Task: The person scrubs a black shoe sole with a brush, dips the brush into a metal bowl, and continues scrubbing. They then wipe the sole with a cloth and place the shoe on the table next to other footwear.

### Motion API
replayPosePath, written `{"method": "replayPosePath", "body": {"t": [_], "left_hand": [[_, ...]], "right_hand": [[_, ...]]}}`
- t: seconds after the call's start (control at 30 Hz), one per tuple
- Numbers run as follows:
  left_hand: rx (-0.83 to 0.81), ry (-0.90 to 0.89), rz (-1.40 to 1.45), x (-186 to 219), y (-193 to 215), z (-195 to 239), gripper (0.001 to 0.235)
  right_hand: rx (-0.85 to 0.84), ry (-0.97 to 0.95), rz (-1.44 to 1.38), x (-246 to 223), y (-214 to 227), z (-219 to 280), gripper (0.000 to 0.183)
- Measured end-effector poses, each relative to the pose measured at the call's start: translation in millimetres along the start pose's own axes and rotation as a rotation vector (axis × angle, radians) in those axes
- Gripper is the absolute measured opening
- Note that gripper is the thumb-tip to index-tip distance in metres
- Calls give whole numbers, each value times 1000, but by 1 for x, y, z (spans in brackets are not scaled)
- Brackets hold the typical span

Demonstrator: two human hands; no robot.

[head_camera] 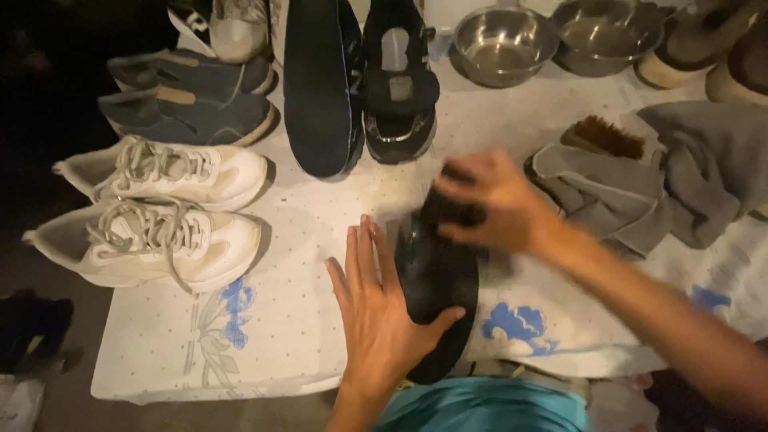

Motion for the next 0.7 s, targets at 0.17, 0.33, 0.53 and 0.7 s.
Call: {"method": "replayPosePath", "body": {"t": [0.17,0.33,0.53,0.7], "left_hand": [[-61,-29,2,-4,-6,-3,148],[-123,-77,137,-1,-9,-1,123],[-120,-49,169,3,-6,-2,129],[-136,-41,136,6,-7,-1,130]], "right_hand": [[-325,-221,-470,-45,51,-14,64],[-29,6,-158,-17,40,-6,69],[-267,-44,-400,-30,55,2,69],[-356,-295,-1091,-50,72,0,84]]}}
Point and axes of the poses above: each hand's wrist, its own z-axis away from the middle knuckle, its own y-axis out of the back of the hand, x = y × z, the point moved 1 cm from there along -z, towards the middle knuckle, and after that the axes turned 2 degrees about -x, right-handed, at the moved point
